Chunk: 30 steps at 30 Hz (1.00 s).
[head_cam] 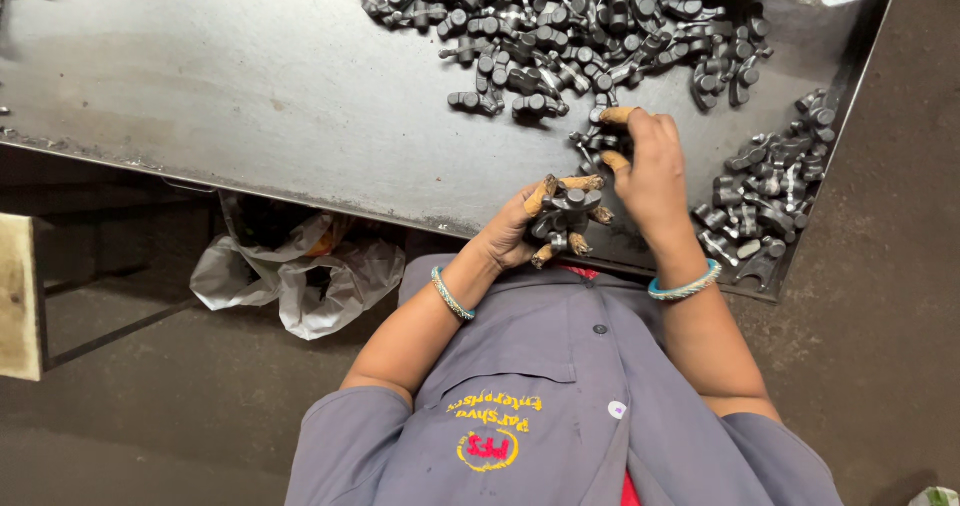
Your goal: The person sorts small dark metal castings spread across a large metal table, picking up handfuls and individual pieces, turning them over in both hands, and placing them into separate piles and into a white sack at the edge of the table. They repeatedly gather scattered pieces toward themselves and continue sorting through the pile.
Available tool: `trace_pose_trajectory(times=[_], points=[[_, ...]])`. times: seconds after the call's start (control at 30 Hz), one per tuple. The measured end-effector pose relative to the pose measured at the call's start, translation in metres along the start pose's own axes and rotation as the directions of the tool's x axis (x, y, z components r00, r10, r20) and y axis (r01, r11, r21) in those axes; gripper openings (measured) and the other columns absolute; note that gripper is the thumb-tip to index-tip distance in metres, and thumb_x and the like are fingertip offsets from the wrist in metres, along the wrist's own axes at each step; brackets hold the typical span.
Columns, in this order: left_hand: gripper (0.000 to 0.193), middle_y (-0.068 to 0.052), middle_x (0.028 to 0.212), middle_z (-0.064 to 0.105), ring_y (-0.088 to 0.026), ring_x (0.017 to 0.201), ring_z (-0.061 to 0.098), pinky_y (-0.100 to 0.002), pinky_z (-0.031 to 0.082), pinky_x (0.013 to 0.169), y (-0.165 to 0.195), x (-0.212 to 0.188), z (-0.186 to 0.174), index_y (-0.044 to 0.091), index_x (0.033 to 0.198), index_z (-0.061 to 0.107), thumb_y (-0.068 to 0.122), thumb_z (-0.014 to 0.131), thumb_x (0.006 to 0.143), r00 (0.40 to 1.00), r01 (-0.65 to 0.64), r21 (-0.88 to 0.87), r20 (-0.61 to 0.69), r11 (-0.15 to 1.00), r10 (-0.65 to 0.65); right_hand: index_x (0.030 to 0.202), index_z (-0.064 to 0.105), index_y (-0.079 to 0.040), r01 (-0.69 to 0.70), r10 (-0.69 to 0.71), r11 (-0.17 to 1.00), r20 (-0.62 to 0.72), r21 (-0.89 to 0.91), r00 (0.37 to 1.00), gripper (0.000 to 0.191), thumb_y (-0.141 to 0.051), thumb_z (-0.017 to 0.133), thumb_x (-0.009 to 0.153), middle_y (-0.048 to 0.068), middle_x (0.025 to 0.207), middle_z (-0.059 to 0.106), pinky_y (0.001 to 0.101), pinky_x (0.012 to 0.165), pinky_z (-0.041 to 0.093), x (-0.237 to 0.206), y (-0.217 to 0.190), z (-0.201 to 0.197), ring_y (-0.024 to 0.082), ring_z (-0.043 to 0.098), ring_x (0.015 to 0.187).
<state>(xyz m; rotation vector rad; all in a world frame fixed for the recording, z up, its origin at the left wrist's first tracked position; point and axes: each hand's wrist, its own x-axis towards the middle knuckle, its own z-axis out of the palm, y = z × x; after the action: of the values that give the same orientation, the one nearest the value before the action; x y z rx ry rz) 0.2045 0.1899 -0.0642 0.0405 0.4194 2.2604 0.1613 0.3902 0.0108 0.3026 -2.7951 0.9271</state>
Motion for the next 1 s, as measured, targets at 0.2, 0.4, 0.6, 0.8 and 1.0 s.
trace_pose_trajectory(times=[0.2, 0.4, 0.6, 0.8, 1.0], points=[[0.087, -0.026, 0.13, 0.065, -0.026, 0.09, 0.075, -0.025, 0.057, 0.051, -0.001, 0.0, -0.003, -0.003, 0.156, 0.041, 0.052, 0.071, 0.097, 1.0, 0.011, -0.032, -0.013, 0.999, -0.012, 0.11, 0.066, -0.003, -0.158, 0.158, 0.982, 0.009, 0.104, 0.987, 0.034, 0.007, 0.082, 0.082, 0.011, 0.104, 0.071, 0.0374, 0.086, 0.054, -0.016, 0.021, 0.006, 0.027, 0.067, 0.096], [0.086, -0.026, 0.128, 0.065, -0.026, 0.092, 0.075, -0.027, 0.059, 0.053, -0.003, 0.0, -0.003, -0.004, 0.158, 0.041, 0.054, 0.067, 0.1, 1.0, 0.024, -0.062, 0.01, 0.998, -0.024, 0.119, 0.065, -0.001, -0.403, 0.373, 0.54, 0.218, 0.739, 0.902, 0.034, 0.008, 0.078, 0.088, 0.009, 0.113, 0.069, 0.0335, 0.089, 0.058, -0.05, 0.052, -0.016, 0.018, 0.067, 0.101], [0.081, -0.02, 0.126, 0.067, -0.023, 0.093, 0.075, -0.026, 0.06, 0.054, -0.004, 0.0, -0.003, -0.001, 0.155, 0.043, 0.054, 0.064, 0.1, 0.998, 0.056, -0.016, -0.037, 0.998, -0.057, 0.131, 0.06, -0.003, -0.472, 0.382, -0.198, 0.511, 0.859, 0.77, 0.041, -0.007, 0.072, 0.091, 0.015, 0.111, 0.071, 0.0357, 0.078, 0.058, -0.078, 0.067, -0.031, 0.025, 0.069, 0.094], [0.072, -0.016, 0.124, 0.069, -0.019, 0.101, 0.072, -0.029, 0.063, 0.069, -0.011, 0.003, -0.012, -0.001, 0.152, 0.048, 0.051, 0.061, 0.104, 0.996, 0.017, -0.012, -0.09, 1.0, -0.018, 0.146, 0.054, 0.007, -0.479, 0.227, -0.386, 0.584, 0.789, 0.779, 0.048, -0.011, 0.067, 0.104, 0.012, 0.106, 0.066, 0.0329, 0.078, 0.053, -0.08, 0.074, -0.028, 0.02, 0.062, 0.091], [0.063, -0.012, 0.124, 0.068, -0.018, 0.104, 0.069, -0.034, 0.062, 0.083, -0.022, 0.007, -0.027, 0.0, 0.148, 0.051, 0.044, 0.062, 0.105, 0.989, -0.016, 0.012, -0.144, 1.0, 0.017, 0.145, 0.052, 0.011, -0.507, 0.222, -0.356, 0.598, 0.785, 0.77, 0.048, -0.012, 0.063, 0.105, 0.013, 0.105, 0.068, 0.0338, 0.078, 0.056, -0.082, 0.069, -0.033, 0.02, 0.065, 0.088]])
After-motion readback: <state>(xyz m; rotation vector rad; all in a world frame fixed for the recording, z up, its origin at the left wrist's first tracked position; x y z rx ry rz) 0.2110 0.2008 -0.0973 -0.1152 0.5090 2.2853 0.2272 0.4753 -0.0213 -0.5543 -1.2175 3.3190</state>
